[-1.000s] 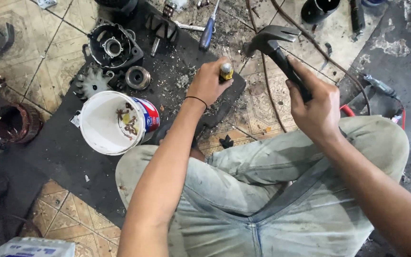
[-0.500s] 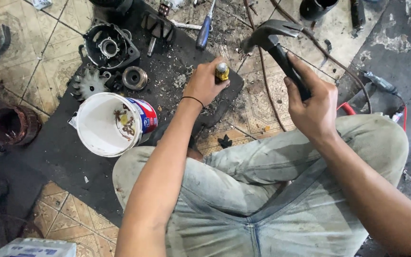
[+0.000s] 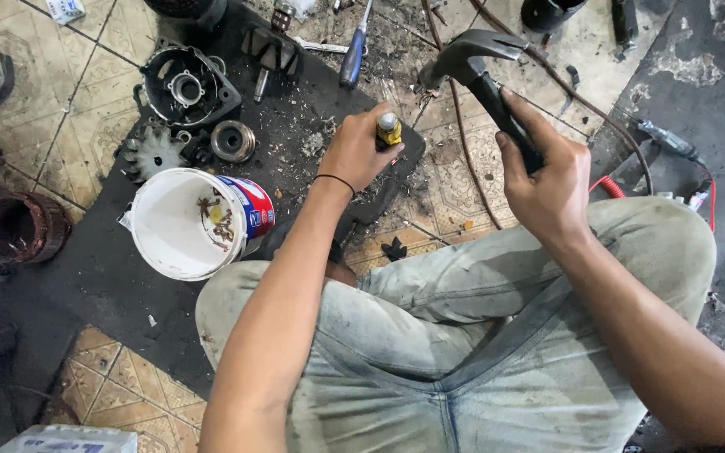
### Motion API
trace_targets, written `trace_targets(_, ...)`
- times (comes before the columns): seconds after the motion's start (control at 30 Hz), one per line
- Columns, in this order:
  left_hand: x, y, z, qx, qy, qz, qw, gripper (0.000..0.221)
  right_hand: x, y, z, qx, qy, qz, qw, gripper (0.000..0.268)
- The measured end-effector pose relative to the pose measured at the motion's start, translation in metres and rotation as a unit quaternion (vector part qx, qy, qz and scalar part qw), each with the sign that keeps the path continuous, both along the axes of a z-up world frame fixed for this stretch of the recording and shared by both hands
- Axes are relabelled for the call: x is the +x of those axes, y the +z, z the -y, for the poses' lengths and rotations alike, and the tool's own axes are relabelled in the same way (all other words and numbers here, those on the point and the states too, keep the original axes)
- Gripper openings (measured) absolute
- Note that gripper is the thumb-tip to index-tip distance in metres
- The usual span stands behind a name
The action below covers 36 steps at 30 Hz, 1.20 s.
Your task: Hammering a small component using a punch and a hammer on a floor-level workbench.
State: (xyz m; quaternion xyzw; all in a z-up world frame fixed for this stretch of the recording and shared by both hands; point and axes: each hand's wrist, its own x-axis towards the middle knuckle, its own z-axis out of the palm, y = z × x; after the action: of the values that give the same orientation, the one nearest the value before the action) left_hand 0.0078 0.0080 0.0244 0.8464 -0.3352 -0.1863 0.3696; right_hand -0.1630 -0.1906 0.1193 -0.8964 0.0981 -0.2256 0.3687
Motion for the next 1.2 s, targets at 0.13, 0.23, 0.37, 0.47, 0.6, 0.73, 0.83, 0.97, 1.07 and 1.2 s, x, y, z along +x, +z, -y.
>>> trace_targets(0.13,-0.003,-0.001,-0.001,-0.006,-0.008,0.006,1.0,0.042,-0.001,-0.001,0.001,-0.002,-0.004,-0.003,1.0,0.044)
trace_targets(0.23,-0.001,-0.008,0.0,-0.012,-0.012,0.011,1.0,0.04,0.0,0.001,0.0,0.0,-0.004,-0.002,1.0,0.044)
trace_targets(0.37,-0.003,-0.004,0.002,-0.019,-0.024,0.022,0.999,0.038,0.0,0.0,0.0,0.008,0.0,-0.002,1.0,0.043)
trace_targets(0.47,-0.004,-0.003,0.003,-0.023,-0.03,0.034,0.999,0.037,0.0,-0.003,0.002,0.013,-0.001,-0.001,1.0,0.043)
trace_targets(0.6,-0.007,0.0,0.005,-0.02,-0.031,0.051,0.998,0.031,0.001,0.0,0.001,0.012,-0.005,-0.006,1.0,0.044)
trace_targets(0.73,-0.006,-0.004,0.005,-0.028,-0.01,0.039,0.999,0.039,0.0,-0.001,0.002,0.009,-0.007,-0.009,1.0,0.044)
trace_targets(0.83,-0.005,-0.001,0.004,-0.008,-0.001,0.047,0.999,0.041,0.0,-0.002,0.003,0.006,-0.01,-0.012,1.0,0.044)
trace_targets(0.97,-0.003,-0.002,0.005,0.003,-0.002,0.046,0.999,0.046,0.0,-0.001,0.002,0.014,-0.015,-0.013,1.0,0.044)
trace_targets(1.07,-0.007,0.007,0.011,-0.015,-0.006,0.04,0.999,0.04,0.0,0.0,0.002,0.015,-0.016,-0.009,1.0,0.044)
trace_targets(1.2,-0.008,-0.01,0.015,-0.015,-0.009,0.045,0.999,0.026,0.001,0.005,0.001,0.014,-0.011,-0.01,1.0,0.044)
